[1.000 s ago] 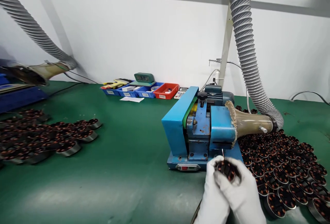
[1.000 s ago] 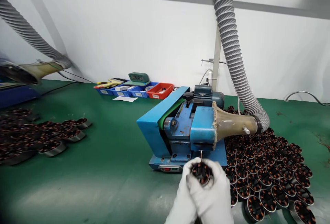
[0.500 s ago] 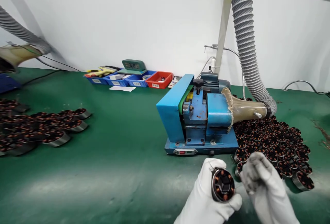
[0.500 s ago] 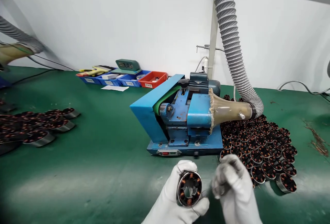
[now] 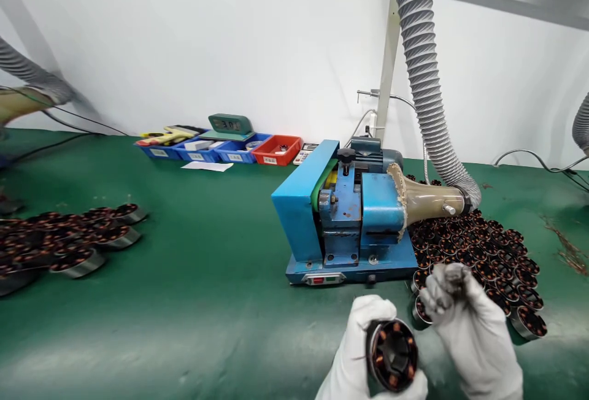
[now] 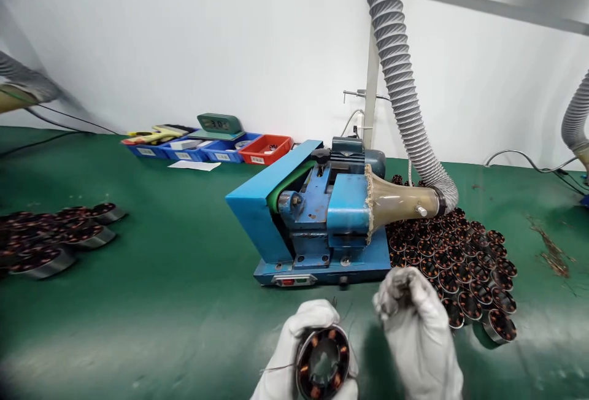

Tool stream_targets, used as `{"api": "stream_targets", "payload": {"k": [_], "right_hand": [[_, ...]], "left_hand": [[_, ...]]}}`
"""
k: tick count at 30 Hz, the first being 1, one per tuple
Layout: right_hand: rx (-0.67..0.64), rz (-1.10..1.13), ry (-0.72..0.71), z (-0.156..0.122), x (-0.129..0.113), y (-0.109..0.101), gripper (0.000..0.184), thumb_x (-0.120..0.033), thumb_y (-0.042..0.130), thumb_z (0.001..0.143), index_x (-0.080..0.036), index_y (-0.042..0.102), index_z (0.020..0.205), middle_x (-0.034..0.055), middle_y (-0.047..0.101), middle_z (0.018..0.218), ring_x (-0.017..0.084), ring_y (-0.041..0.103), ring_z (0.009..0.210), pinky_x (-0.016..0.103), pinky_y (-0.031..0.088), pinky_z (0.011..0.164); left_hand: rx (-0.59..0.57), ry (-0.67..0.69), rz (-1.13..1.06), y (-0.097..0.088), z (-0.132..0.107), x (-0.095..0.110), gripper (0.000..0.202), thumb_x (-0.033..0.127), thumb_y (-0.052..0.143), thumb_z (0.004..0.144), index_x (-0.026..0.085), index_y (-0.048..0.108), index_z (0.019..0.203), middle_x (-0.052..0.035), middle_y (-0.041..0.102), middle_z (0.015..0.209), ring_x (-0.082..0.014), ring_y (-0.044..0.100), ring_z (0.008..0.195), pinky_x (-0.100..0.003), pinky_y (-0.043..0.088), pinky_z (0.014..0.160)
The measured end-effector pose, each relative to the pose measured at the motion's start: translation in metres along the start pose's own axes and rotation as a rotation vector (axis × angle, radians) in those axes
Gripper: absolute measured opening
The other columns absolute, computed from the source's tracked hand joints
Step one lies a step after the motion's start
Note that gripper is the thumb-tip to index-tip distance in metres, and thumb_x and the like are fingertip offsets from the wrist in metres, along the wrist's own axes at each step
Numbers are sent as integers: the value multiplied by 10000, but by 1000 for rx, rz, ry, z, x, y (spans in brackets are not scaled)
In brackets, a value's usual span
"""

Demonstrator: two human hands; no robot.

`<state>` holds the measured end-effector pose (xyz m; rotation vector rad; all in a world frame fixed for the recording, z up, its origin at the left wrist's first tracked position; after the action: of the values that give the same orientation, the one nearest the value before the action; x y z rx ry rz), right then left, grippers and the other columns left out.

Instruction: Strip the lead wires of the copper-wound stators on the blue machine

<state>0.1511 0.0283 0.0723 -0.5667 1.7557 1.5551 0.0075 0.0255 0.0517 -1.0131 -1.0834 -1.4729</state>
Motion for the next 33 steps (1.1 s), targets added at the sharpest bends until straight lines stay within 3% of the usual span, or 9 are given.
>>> {"api": "stream_targets", "payload": {"k": [3, 6, 12, 14, 17, 19, 21, 24, 33], "right_hand": [[-90, -255, 36, 0, 0, 9, 212, -377, 824, 645, -249, 777, 807, 30, 716, 710, 148, 638, 632, 238, 512, 601], [-210, -430, 9, 1, 4, 24, 141, -325, 841, 626, -214, 781, 688, 55, 724, 725, 181, 651, 681, 268, 516, 648], [98, 27, -62, 9, -8, -1, 187, -385, 836, 632, -236, 761, 718, -7, 676, 611, 88, 573, 491, 178, 476, 468], [158, 24, -165, 8, -8, -12, 196, -397, 830, 642, -251, 762, 754, -3, 713, 683, 110, 643, 597, 202, 540, 599], [34, -197, -160, 8, 15, -7, 436, -474, 871, 518, -242, 765, 872, 56, 768, 867, 220, 709, 790, 306, 570, 758], [2, -358, -112, 9, 35, -1, 555, -458, 887, 463, -230, 747, 949, 83, 773, 925, 276, 717, 833, 354, 580, 760], [99, -489, -95, 13, 47, 0, 478, -381, 873, 508, -217, 732, 933, 81, 780, 893, 283, 724, 807, 361, 588, 724], [200, -583, -106, 23, 51, 2, 340, -321, 821, 591, -205, 715, 893, 68, 781, 883, 262, 725, 812, 353, 581, 753], [200, -693, -95, 52, 51, 4, 343, -386, 759, 678, -179, 709, 948, 83, 762, 957, 263, 694, 895, 369, 547, 810]], "left_hand": [[-63, 242, 141, -2, -7, 27, 584, 79, 593, 610, 304, 505, 1142, -56, 501, 1054, -240, 551, 1006, -369, 508, 828], [-119, 360, 251, 1, -6, 36, 572, 81, 561, 686, 292, 450, 1206, -75, 497, 1051, -247, 562, 996, -364, 517, 790], [-5, 491, 290, -1, 0, 30, 489, 177, 627, 723, 288, 469, 1172, -47, 521, 950, -228, 571, 937, -373, 513, 795], [56, 385, 269, -4, 4, 19, 452, 207, 635, 732, 281, 497, 1156, -61, 534, 1008, -243, 563, 999, -394, 502, 851], [108, 73, 161, -4, 11, -8, 445, 237, 668, 729, 256, 514, 1146, -80, 548, 1115, -261, 546, 1088, -414, 456, 955], [123, -83, 63, 0, 16, -23, 479, 272, 683, 735, 240, 489, 1172, -83, 542, 1171, -252, 553, 1099, -404, 443, 977], [119, -173, 12, 6, 24, -34, 505, 284, 668, 758, 229, 438, 1204, -91, 541, 1196, -233, 573, 1080, -388, 452, 963], [133, -191, 20, 11, 39, -40, 488, 259, 637, 778, 214, 395, 1200, -115, 548, 1203, -218, 593, 1062, -379, 471, 935], [179, -248, -69, 20, 62, -49, 426, 254, 606, 797, 218, 389, 1161, -112, 551, 1203, -200, 602, 1068, -356, 474, 939]]}}
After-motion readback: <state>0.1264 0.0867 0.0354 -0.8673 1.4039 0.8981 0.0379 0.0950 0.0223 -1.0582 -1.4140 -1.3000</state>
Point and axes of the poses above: each hand's wrist, its own z-axis towards the middle knuckle, its own y-axis out of the palm, x = y × z, the point moved 6 cm from there along z, towards the middle knuckle
